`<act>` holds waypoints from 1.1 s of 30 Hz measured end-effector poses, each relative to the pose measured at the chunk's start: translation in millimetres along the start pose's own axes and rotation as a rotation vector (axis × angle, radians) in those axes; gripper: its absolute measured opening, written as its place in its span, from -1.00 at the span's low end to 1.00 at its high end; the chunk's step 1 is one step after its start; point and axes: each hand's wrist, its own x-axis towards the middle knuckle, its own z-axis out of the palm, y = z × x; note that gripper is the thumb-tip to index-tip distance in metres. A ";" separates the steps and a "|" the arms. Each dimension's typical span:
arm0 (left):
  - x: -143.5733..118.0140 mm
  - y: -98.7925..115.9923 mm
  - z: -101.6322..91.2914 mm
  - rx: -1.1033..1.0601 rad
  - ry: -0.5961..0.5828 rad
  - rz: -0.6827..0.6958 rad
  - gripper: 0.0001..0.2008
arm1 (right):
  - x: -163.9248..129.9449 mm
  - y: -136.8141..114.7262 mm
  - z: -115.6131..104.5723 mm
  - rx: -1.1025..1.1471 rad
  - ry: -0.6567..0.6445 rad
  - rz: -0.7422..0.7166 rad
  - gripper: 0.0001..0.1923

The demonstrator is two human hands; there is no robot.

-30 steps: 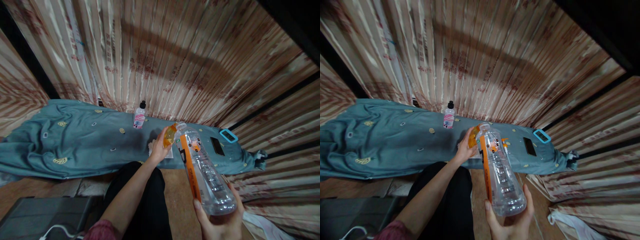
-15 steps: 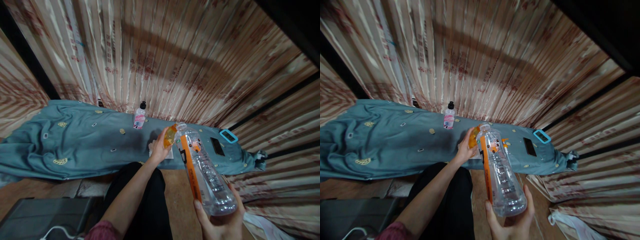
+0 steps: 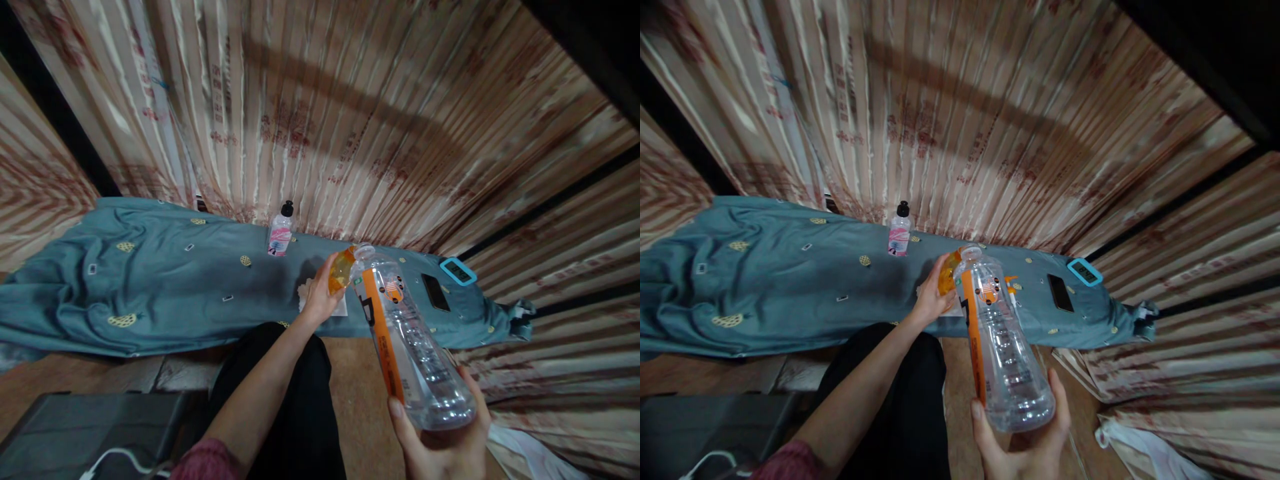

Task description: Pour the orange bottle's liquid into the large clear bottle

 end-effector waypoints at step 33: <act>0.0 3.8 -2.2 0.051 -0.017 -0.027 -0.13 | -0.7 -2.1 1.0 0.036 -0.009 0.029 0.17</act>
